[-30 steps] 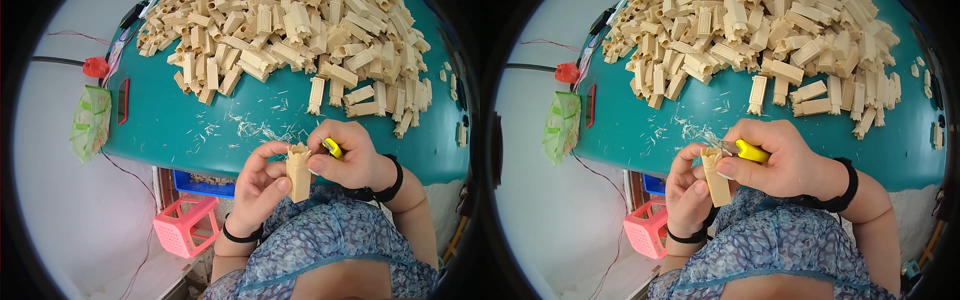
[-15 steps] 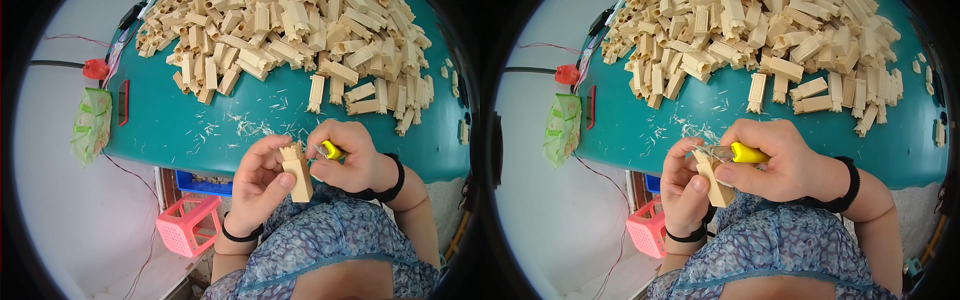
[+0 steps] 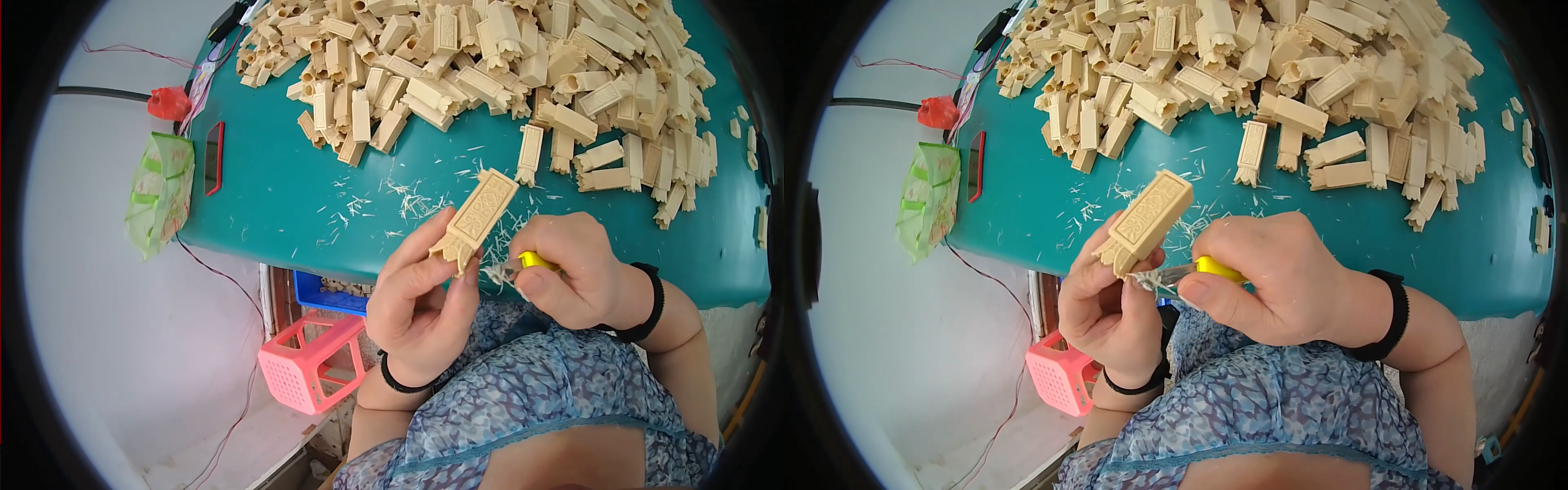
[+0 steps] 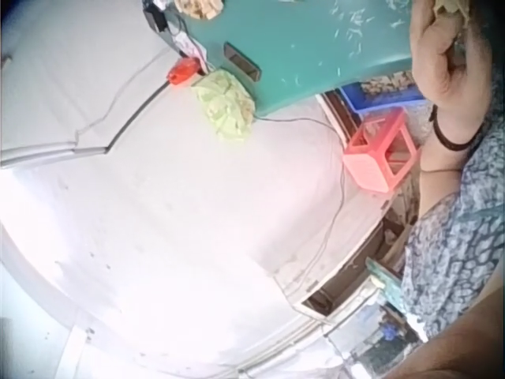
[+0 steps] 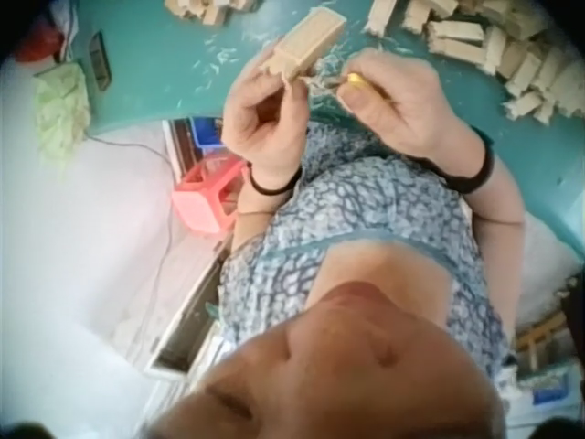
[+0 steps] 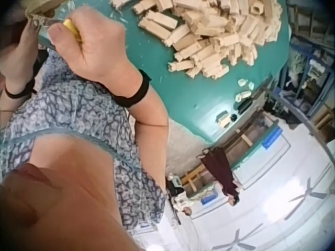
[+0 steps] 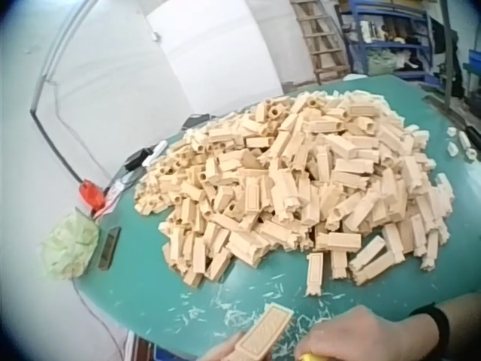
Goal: Manually shaping and trimming small wooden blocks using a utility knife.
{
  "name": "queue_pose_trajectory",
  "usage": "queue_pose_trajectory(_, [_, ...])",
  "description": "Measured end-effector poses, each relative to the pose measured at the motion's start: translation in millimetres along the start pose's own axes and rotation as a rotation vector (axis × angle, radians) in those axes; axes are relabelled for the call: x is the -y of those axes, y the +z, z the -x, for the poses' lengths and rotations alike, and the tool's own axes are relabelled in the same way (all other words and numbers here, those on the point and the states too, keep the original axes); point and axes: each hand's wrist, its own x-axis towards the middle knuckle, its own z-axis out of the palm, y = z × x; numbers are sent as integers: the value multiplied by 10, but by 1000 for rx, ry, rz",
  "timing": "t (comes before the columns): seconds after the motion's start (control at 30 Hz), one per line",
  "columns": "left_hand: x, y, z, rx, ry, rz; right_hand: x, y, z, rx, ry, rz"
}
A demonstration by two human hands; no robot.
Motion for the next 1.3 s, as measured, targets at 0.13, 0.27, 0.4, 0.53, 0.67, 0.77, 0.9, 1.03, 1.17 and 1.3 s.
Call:
queue_pose_trajectory(0.13, [30,-17,8,7,115,-155,12,-9,6,13,3,35])
queue_pose_trajectory(0.27, [14,-13,13,41,138,-208,19,-16,0,9,-6,15])
queue_pose_trajectory(0.4, [-1,7,-9,66,183,-261,20,-12,1,11,-8,31])
queue_pose_trajectory(0.53, [-22,18,-29,49,202,-268,14,-2,5,12,-8,52])
queue_pose_trajectory(0.67, [-37,16,-33,52,284,-401,-6,9,5,23,-14,68])
queue_pose_trajectory(0.77, [-19,14,-27,38,304,-431,-27,28,-4,-60,-94,148])
queue_pose_trajectory(0.9, [11,9,-14,9,274,-403,-36,17,-6,-71,-89,231])
queue_pose_trajectory(1.03, [14,-8,-12,21,254,-424,-30,23,-3,-82,-97,356])
queue_pose_trajectory(1.17, [14,-19,3,1,262,-480,-36,24,-11,-121,-91,358])
queue_pose_trajectory(1.3, [30,-59,33,-84,232,-426,-22,1,-16,7,0,158])
